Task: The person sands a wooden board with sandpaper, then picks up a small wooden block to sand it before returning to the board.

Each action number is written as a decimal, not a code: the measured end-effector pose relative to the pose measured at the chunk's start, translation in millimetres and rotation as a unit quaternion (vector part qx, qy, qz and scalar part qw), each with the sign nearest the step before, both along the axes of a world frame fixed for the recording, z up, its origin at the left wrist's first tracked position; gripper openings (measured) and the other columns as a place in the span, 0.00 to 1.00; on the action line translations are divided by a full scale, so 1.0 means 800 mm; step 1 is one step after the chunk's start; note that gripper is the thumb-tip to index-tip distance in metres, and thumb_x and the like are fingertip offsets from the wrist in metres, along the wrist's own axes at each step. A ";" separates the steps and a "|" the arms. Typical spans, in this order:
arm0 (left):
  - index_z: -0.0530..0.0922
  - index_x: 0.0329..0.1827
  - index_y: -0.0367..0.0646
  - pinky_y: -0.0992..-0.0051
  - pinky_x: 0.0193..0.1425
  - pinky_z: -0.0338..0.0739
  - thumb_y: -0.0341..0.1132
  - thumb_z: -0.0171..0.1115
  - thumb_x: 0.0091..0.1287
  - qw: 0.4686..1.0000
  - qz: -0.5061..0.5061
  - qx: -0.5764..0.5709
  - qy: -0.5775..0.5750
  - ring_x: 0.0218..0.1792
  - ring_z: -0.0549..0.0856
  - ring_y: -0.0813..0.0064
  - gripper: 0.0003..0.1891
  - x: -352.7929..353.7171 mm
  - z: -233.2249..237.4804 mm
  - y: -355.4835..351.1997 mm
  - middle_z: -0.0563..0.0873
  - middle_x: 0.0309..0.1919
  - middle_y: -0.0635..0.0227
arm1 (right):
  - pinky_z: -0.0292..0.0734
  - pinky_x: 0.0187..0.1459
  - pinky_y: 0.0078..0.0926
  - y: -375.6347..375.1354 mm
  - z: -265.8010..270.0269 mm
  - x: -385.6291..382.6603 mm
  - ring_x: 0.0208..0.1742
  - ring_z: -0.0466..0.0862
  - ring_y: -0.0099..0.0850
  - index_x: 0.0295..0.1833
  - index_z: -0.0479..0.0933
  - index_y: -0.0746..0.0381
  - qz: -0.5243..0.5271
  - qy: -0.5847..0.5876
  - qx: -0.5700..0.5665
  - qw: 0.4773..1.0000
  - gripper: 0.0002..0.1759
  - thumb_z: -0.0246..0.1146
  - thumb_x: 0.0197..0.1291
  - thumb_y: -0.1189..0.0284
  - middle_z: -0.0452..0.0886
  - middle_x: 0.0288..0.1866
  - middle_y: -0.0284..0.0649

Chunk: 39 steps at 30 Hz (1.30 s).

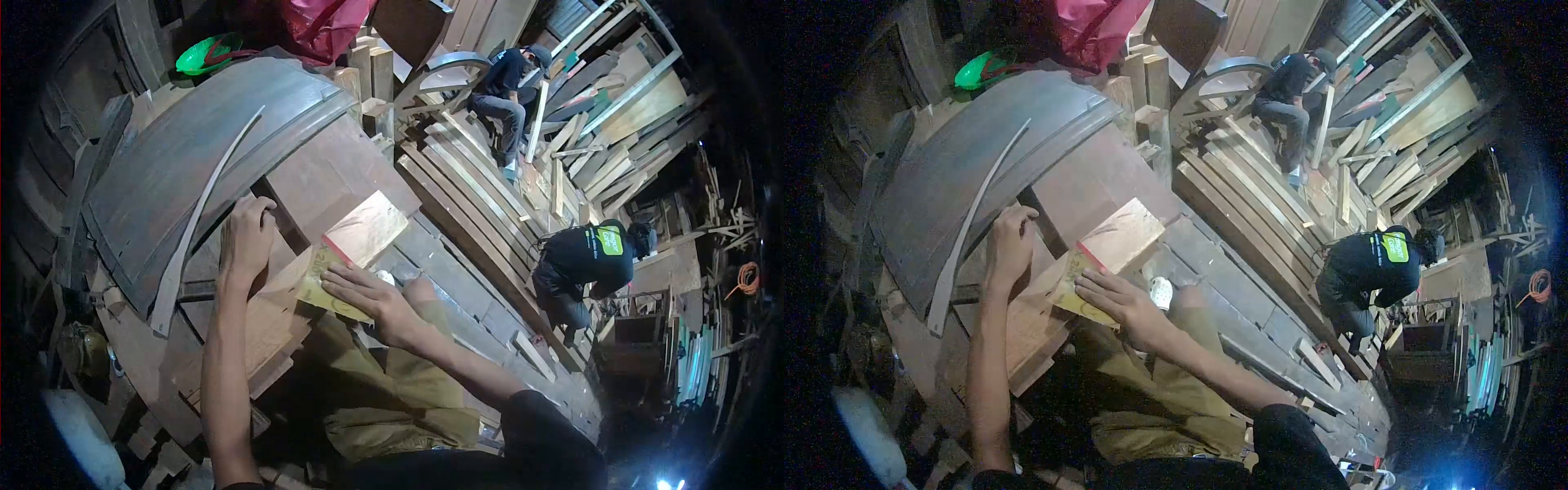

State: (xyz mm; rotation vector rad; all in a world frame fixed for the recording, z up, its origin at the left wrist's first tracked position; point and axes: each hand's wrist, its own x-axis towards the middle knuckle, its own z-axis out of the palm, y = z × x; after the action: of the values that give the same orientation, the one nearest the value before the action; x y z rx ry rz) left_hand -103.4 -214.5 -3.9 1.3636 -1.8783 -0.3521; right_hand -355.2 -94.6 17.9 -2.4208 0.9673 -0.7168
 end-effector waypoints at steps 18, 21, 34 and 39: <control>0.84 0.44 0.34 0.54 0.51 0.79 0.26 0.60 0.66 0.999 0.017 0.031 0.024 0.46 0.85 0.46 0.08 -0.003 0.008 0.000 0.86 0.42 0.47 | 0.67 0.78 0.46 -0.042 -0.022 0.001 0.77 0.73 0.49 0.78 0.69 0.63 -0.060 -0.012 -0.034 0.998 0.32 0.57 0.70 0.69 0.71 0.78 0.48; 0.85 0.45 0.35 0.56 0.52 0.79 0.26 0.59 0.66 0.998 0.022 0.035 0.037 0.48 0.86 0.46 0.09 -0.002 0.001 0.003 0.87 0.43 0.48 | 0.65 0.80 0.39 -0.041 -0.002 -0.006 0.80 0.69 0.44 0.81 0.64 0.64 -0.141 -0.030 0.037 0.989 0.29 0.45 0.81 0.63 0.67 0.81 0.52; 0.87 0.47 0.36 0.60 0.47 0.79 0.27 0.59 0.68 0.998 0.032 0.048 0.026 0.41 0.87 0.51 0.10 -0.001 0.013 0.005 0.88 0.41 0.49 | 0.61 0.81 0.36 -0.033 0.015 -0.014 0.80 0.69 0.45 0.74 0.72 0.68 -0.097 -0.124 0.059 0.986 0.29 0.57 0.68 0.74 0.70 0.79 0.54; 0.85 0.46 0.33 0.55 0.54 0.79 0.27 0.57 0.69 0.996 0.036 0.072 0.043 0.49 0.85 0.46 0.10 -0.001 0.005 0.002 0.87 0.43 0.48 | 0.59 0.83 0.40 0.009 -0.080 -0.037 0.81 0.66 0.53 0.81 0.59 0.70 -0.080 -0.564 0.583 0.579 0.43 0.25 0.80 0.46 0.64 0.81 0.59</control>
State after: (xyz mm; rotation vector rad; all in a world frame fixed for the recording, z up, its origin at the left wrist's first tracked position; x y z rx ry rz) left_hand -104.6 -212.7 0.0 1.4848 -1.7554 -0.5106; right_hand -385.0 -87.8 -46.3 -0.4389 0.6420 -0.9750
